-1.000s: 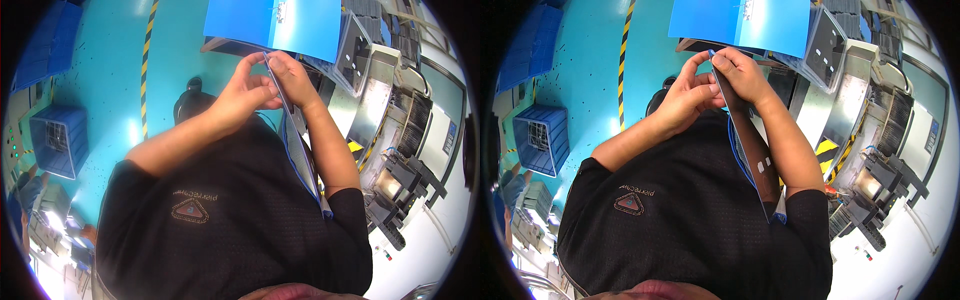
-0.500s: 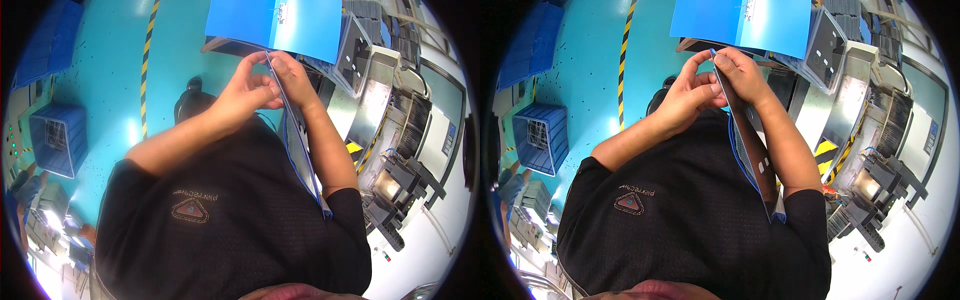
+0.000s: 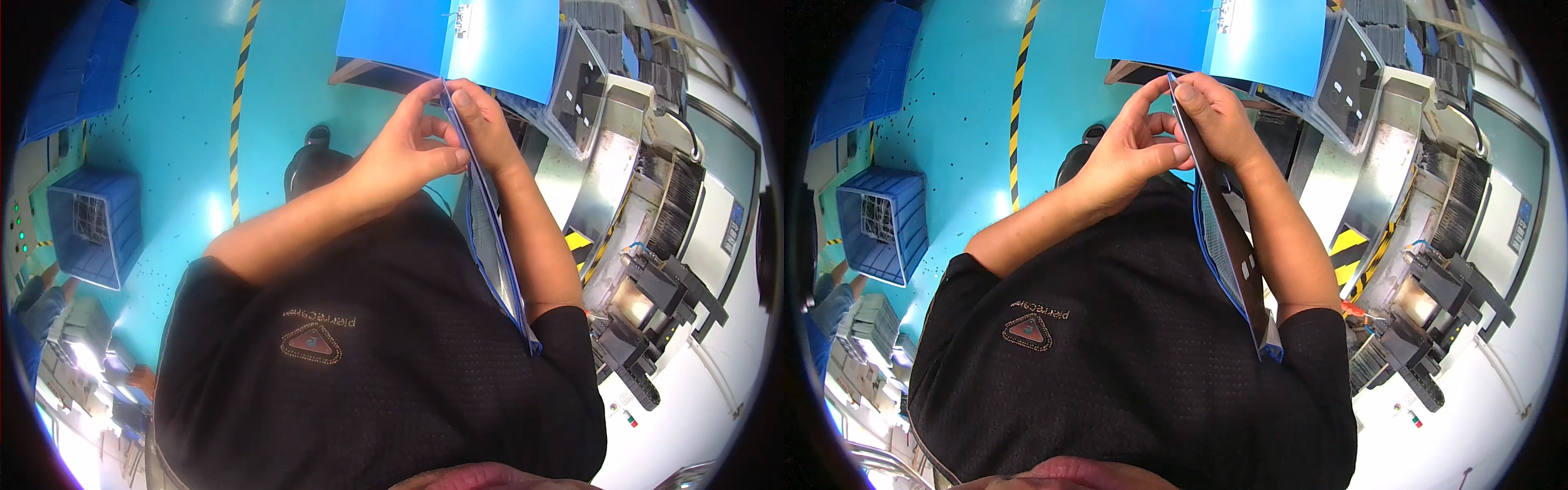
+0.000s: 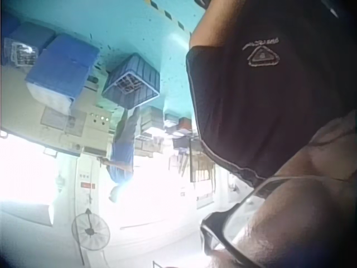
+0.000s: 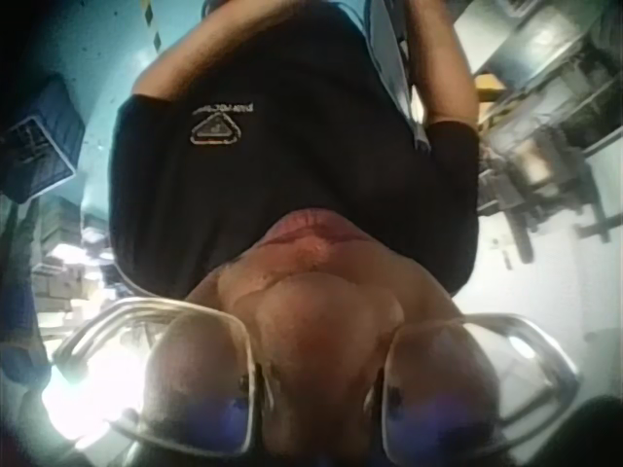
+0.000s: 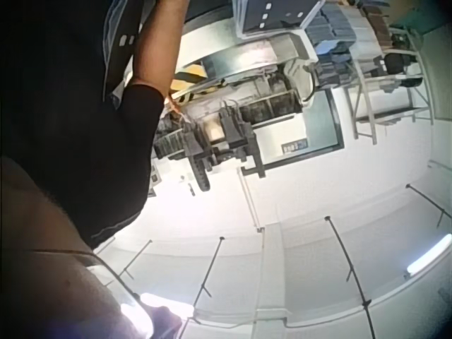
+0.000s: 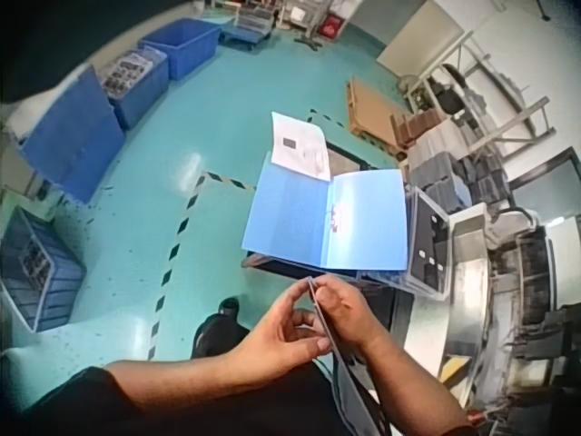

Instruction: The person peels a film from a black panel, places the panel on a stack, and then flips through a blue binder. They then remove another panel from a bag and measure it using a caliper.

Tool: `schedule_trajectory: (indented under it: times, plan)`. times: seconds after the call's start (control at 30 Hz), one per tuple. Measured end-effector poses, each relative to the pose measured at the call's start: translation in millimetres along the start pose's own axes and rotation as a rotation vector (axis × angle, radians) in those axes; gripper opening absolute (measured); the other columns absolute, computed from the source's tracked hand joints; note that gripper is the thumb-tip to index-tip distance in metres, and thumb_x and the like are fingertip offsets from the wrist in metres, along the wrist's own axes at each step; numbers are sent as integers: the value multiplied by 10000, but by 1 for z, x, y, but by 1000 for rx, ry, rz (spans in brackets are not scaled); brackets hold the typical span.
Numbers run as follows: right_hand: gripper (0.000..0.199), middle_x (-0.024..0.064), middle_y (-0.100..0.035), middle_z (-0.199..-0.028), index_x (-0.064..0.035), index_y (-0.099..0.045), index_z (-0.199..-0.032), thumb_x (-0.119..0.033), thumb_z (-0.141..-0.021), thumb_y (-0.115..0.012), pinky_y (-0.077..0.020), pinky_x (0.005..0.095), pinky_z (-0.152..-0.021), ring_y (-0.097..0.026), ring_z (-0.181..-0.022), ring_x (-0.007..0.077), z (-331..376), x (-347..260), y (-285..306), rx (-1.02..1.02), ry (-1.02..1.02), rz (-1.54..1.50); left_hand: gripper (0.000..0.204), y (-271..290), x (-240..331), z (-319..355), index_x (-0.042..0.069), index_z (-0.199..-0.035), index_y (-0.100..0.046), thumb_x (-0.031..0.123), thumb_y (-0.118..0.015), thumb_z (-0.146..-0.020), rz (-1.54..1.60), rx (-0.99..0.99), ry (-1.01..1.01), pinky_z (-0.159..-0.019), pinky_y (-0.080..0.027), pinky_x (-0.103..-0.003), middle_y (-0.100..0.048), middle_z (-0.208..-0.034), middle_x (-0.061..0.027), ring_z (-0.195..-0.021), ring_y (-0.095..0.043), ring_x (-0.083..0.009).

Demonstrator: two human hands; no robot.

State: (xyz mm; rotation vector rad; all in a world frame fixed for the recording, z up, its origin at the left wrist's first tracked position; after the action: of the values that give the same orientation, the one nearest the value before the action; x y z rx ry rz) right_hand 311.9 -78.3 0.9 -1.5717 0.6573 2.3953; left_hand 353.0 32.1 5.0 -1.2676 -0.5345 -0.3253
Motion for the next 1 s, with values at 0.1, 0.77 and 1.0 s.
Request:
schedule_trajectory:
  times: [0.1,0.77,1.0]
  plan:
    - [463,-10,-597,-802,-29,-625,-1105,-473,-989,-556,-444,221,-649,-536,-717,63,-1,0,0,-2,10,0,886,0,-1,-2,22,-1554,-107,7,-665,-866,-10,-15,-27,-870,-524,-330,-539,-1006,-81,-923,-587,-163]
    - [564,47,-642,-838,3,-646,-993,-552,-956,-558,-483,249,-647,-591,-712,114,-52,27,52,259,-249,-208,957,20,-10,-98,92,-1547,-146,430,-738,-875,-320,-60,-417,-1051,-411,-407,-358,-1366,-94,-1254,-410,-237]
    - [451,8,-596,-816,-24,-616,-959,-471,-983,-557,-454,239,-702,-547,-764,84,-49,5,55,338,32,-24,1372,11,-33,-111,39,-1548,107,779,-685,-708,-161,-118,-322,-1184,-193,-445,-156,-1571,-271,-1472,-181,-353]
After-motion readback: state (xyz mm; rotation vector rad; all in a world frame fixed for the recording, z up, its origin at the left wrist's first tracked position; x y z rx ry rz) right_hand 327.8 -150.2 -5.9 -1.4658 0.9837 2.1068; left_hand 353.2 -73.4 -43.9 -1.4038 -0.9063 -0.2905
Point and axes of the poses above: each hand's wrist, its own z-axis away from the middle knuckle, its own y-axis out of the back of the hand, x = y × z, the point moved 9 cm from there along -z, towards the middle knuckle
